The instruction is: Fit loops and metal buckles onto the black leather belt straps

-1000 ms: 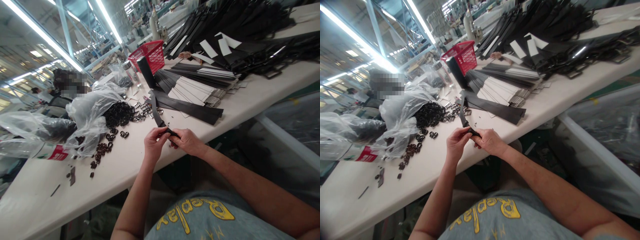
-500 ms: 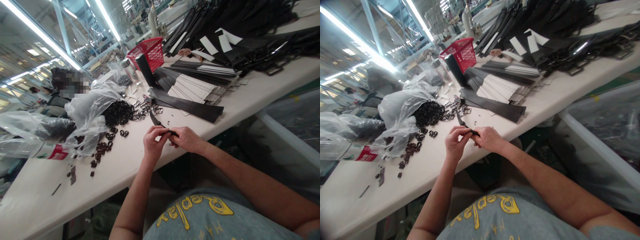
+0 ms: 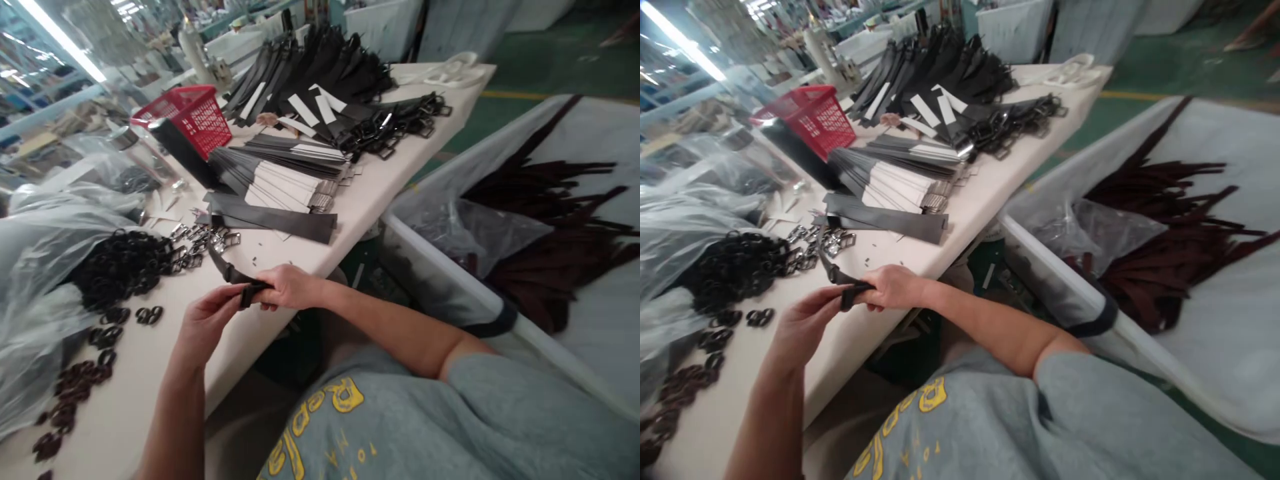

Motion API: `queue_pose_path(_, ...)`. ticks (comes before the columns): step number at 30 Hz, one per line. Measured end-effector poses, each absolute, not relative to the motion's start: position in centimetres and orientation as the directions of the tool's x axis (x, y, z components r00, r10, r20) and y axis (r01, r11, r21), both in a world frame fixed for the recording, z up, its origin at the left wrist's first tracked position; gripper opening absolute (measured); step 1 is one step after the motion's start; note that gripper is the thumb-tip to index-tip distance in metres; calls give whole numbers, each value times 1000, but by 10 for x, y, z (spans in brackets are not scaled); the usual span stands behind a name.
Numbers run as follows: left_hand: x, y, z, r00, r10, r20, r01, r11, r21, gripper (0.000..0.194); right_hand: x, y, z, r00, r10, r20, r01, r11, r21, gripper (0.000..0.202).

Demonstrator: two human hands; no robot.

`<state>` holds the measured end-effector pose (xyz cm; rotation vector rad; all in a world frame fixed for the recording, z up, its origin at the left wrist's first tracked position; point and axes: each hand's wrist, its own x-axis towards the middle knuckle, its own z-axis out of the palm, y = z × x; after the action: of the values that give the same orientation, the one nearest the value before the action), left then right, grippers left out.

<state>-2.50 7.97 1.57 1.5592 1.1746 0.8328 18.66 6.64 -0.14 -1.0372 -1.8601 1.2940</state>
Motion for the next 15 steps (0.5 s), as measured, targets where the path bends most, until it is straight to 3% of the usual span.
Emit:
queue_pose_path(3, -21, 82, 21, 342, 939, 37, 310, -150, 939, 20, 191, 66, 0, -524, 848, 84, 226, 234, -946, 15)
queue_pose_path(8, -13, 74, 19, 261, 920, 292, 393, -378, 838, 11, 192, 66, -1, -529, 842, 103, 233, 261, -937, 9)
queue_pose_path(15, -13, 55, 6, 123, 966, 228, 320, -256, 912, 22, 187, 65, 1, -446, 892, 74, 245, 201, -949, 7)
